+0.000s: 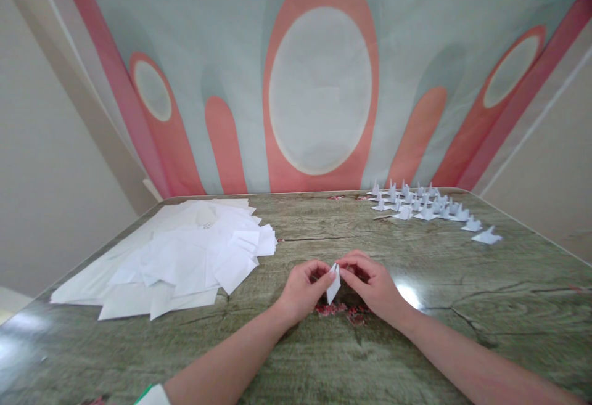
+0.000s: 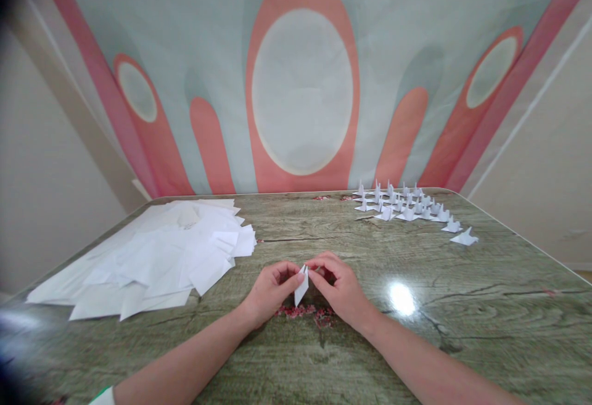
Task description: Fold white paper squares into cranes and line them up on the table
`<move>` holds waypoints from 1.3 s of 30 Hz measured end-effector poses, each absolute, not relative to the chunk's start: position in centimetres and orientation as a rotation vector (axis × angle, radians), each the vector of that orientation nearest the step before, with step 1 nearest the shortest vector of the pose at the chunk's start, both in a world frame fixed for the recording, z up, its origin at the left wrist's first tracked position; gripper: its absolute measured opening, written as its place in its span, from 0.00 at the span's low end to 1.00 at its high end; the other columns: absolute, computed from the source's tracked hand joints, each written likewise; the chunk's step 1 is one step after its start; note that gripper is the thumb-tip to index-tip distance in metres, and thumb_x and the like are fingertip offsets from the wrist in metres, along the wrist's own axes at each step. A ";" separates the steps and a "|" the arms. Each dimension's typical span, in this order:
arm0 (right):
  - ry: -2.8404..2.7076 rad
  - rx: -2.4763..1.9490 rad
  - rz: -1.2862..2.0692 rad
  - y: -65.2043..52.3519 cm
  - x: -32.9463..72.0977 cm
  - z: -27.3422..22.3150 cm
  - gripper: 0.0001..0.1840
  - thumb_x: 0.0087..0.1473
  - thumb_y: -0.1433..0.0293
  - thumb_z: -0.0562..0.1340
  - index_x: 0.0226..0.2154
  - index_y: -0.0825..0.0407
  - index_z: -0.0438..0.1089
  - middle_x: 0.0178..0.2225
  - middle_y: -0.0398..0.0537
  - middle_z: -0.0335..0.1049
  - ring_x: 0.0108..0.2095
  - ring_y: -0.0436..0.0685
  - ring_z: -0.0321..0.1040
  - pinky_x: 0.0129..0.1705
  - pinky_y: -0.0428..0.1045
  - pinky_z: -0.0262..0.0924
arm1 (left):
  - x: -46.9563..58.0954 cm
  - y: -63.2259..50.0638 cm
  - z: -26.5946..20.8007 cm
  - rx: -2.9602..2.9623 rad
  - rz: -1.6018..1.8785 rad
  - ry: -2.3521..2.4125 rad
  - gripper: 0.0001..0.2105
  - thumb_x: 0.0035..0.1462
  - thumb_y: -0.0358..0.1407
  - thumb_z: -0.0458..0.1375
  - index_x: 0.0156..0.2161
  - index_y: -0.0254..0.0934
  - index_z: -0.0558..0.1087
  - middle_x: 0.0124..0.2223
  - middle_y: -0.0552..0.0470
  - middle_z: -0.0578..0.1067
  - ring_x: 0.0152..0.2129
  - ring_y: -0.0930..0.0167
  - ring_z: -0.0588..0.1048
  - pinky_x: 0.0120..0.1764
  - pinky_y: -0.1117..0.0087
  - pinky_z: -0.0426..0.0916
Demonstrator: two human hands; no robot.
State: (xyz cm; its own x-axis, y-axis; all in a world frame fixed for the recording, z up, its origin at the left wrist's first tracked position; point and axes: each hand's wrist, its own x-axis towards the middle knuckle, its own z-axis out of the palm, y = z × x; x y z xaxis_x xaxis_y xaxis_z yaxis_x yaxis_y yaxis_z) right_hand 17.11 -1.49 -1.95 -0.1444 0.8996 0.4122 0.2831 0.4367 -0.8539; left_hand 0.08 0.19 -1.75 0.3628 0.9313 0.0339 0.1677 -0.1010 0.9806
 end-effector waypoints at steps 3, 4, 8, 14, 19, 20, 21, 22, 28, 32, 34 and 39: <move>-1.705 -1.026 0.690 -1.8 17.0 -1.7 0.08 0.53 0.68 0.58 0.37 0.49 0.69 0.34 0.47 0.64 0.28 0.51 0.62 0.30 0.47 0.59 | 0.1 0.1 -1.7 1.523 0.888 1.017 0.13 0.50 0.43 0.58 0.30 0.32 0.71 0.25 0.54 0.70 0.22 0.76 0.66 0.26 0.76 0.61; -1.719 -1.017 0.672 -1.8 17.0 -1.7 0.07 0.53 0.68 0.58 0.37 0.49 0.69 0.34 0.47 0.64 0.28 0.51 0.62 0.31 0.48 0.59 | 0.2 0.1 -1.7 1.517 0.888 1.014 0.13 0.50 0.43 0.58 0.30 0.32 0.70 0.25 0.54 0.70 0.22 0.76 0.66 0.26 0.76 0.61; -1.760 -1.005 0.638 -1.9 16.9 -1.7 0.07 0.54 0.68 0.57 0.36 0.49 0.68 0.34 0.48 0.64 0.28 0.52 0.62 0.32 0.48 0.60 | 0.2 0.1 -1.6 1.489 0.884 0.998 0.14 0.49 0.43 0.59 0.29 0.32 0.70 0.25 0.54 0.70 0.22 0.76 0.66 0.26 0.76 0.61; -1.792 -1.005 0.625 -1.9 17.0 -1.6 0.07 0.53 0.71 0.57 0.37 0.50 0.66 0.35 0.48 0.63 0.30 0.52 0.62 0.33 0.49 0.60 | 0.2 0.1 -1.7 1.499 0.881 0.981 0.13 0.49 0.43 0.59 0.30 0.32 0.70 0.26 0.54 0.70 0.22 0.75 0.67 0.27 0.76 0.62; -1.813 -0.992 0.596 -2.0 17.0 -1.5 0.07 0.53 0.72 0.57 0.37 0.50 0.66 0.35 0.48 0.63 0.30 0.51 0.62 0.33 0.48 0.60 | 0.1 0.1 -1.9 1.529 0.882 0.995 0.13 0.50 0.43 0.58 0.30 0.32 0.70 0.26 0.53 0.71 0.23 0.75 0.67 0.27 0.76 0.62; -1.815 -0.992 0.586 -2.0 17.0 -1.6 0.07 0.53 0.72 0.56 0.37 0.50 0.66 0.35 0.48 0.63 0.30 0.51 0.62 0.33 0.48 0.60 | 0.1 0.1 -1.9 1.532 0.881 0.997 0.13 0.50 0.43 0.58 0.30 0.32 0.70 0.26 0.53 0.71 0.23 0.75 0.67 0.27 0.76 0.62; -1.816 -0.993 0.579 -2.0 17.0 -1.6 0.07 0.53 0.72 0.56 0.37 0.50 0.66 0.35 0.48 0.63 0.30 0.51 0.62 0.33 0.48 0.60 | 0.1 0.1 -1.9 1.534 0.880 0.999 0.13 0.50 0.43 0.58 0.30 0.32 0.70 0.26 0.53 0.70 0.23 0.75 0.67 0.27 0.76 0.62; -1.817 -0.995 0.575 -2.0 17.0 -1.6 0.07 0.54 0.72 0.56 0.37 0.49 0.66 0.35 0.48 0.63 0.29 0.51 0.62 0.33 0.48 0.60 | 0.1 0.2 -1.9 1.535 0.879 1.001 0.13 0.50 0.43 0.58 0.30 0.32 0.70 0.26 0.53 0.70 0.23 0.75 0.67 0.27 0.76 0.62; -1.818 -1.012 0.562 -1.9 17.0 -1.5 0.05 0.54 0.71 0.57 0.35 0.50 0.65 0.34 0.48 0.63 0.29 0.52 0.62 0.33 0.48 0.60 | 0.3 0.0 -1.7 1.509 0.886 1.003 0.13 0.49 0.43 0.59 0.29 0.32 0.70 0.25 0.53 0.70 0.22 0.75 0.67 0.27 0.76 0.61; -1.826 -1.024 0.548 -1.9 17.0 -1.6 0.04 0.53 0.70 0.57 0.35 0.51 0.65 0.34 0.48 0.63 0.29 0.52 0.62 0.32 0.48 0.60 | 0.4 0.0 -1.6 1.528 0.896 1.014 0.13 0.50 0.42 0.59 0.29 0.31 0.70 0.25 0.53 0.70 0.22 0.75 0.67 0.27 0.76 0.62; -1.828 -1.025 0.533 -1.8 17.1 -1.7 0.04 0.53 0.71 0.57 0.35 0.51 0.65 0.34 0.48 0.63 0.29 0.52 0.62 0.32 0.48 0.60 | 0.4 -0.1 -1.6 1.541 0.907 1.019 0.12 0.50 0.41 0.58 0.30 0.31 0.71 0.26 0.53 0.71 0.22 0.75 0.67 0.27 0.76 0.62; -1.850 -1.018 0.442 -1.5 17.2 -2.2 0.03 0.54 0.71 0.57 0.33 0.51 0.66 0.32 0.47 0.64 0.31 0.52 0.63 0.32 0.48 0.60 | 0.4 0.0 -2.1 1.535 0.931 1.031 0.12 0.50 0.40 0.59 0.31 0.31 0.72 0.27 0.52 0.72 0.23 0.74 0.67 0.27 0.76 0.62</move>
State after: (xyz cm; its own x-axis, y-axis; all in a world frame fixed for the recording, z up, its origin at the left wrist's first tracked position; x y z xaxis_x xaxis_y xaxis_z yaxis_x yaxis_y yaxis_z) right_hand 17.21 -1.55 -2.16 -0.2074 0.7993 0.5640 0.4581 0.5887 -0.6660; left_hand 0.44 0.03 -2.08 0.3339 0.9409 0.0563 0.1512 -0.1124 0.9821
